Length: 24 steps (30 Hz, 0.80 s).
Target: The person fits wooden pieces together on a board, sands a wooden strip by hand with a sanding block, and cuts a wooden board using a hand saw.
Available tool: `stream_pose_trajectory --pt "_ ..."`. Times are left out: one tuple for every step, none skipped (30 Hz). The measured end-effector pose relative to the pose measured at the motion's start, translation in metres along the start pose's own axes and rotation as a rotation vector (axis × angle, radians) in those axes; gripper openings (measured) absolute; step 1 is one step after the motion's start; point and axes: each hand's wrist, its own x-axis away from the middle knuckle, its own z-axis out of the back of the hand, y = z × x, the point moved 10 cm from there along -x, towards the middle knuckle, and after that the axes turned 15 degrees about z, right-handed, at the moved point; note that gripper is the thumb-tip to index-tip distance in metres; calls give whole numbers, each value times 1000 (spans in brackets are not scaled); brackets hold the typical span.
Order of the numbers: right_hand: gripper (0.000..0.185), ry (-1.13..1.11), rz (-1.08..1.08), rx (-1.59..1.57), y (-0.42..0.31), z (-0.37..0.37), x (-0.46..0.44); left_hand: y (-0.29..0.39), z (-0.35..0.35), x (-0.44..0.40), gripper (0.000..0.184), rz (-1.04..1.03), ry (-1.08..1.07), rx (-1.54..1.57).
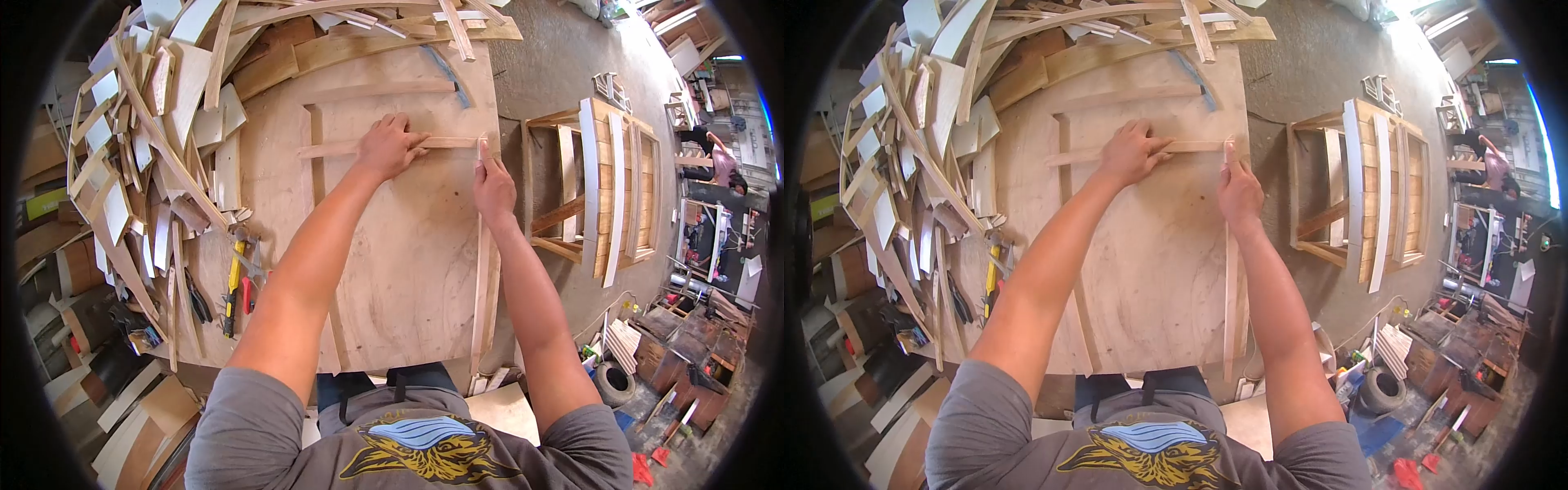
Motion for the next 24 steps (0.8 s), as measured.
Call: stream_pose_trajectory --pt "51 6 -2 4 -1 2 0 0 1 1 36 -3 2 -2" --pt "49 13 -4 7 -1 2 0 0 1 2 37 -6 4 -5" --pt "48 22 -5 10 -2 3 0 -1 1 2 38 -10 8 -8" --pt "48 3 -24 23 -1 2 0 -3 0 1 39 -22 16 5" --pt "49 -16 -43 35 0 1 0 -6 -1 0 41 -34 25 19" --pt "49 -34 -62 45 1 0 1 -8 2 1 42 -47 33 29" --pt "50 -40 -66 57 0 1 1 -12 4 3 43 -33 55 0" --pt "50 -45 -70 67 -1 1 1 -17 8 7 43 -20 77 -33" --pt "51 -50 -75 74 -2 2 1 -22 12 12 44 -6 98 -68" --pt "51 -46 -66 69 -3 2 1 -26 16 18 43 -14 114 -66" --pt "52 -43 -56 65 -4 3 1 -30 19 24 42 -21 128 -63" --pt "52 -39 -48 61 -5 4 1 -32 22 29 41 -29 143 -59" --pt "53 -55 -44 66 -5 4 1 -35 24 31 39 -13 160 -61" --pt "54 -70 -40 73 -5 5 0 -36 25 32 38 4 178 -61" --pt "54 -86 -35 81 -6 7 0 -38 26 33 36 21 196 -59" --pt "55 -91 -29 70 -7 9 0 -38 26 33 35 11 206 -54" --pt "56 -96 -24 59 -8 11 0 -38 26 33 34 2 215 -48" --pt "57 -101 -18 48 -10 11 0 -37 27 32 32 -7 224 -42" --pt "57 -98 -22 46 -9 11 2 -37 27 33 32 -13 227 -43" --pt "58 -96 -25 44 -8 11 5 -37 27 33 32 -18 231 -44" --pt "58 -93 -28 41 -9 11 8 -37 28 33 32 -22 235 -47" --pt "58 -86 -29 34 -10 12 12 -36 28 34 32 -18 235 -58" --pt "58 -78 -31 27 -12 13 16 -36 29 35 31 -14 234 -71" --pt "58 -69 -34 18 -14 16 20 -35 30 36 31 -11 233 -84"
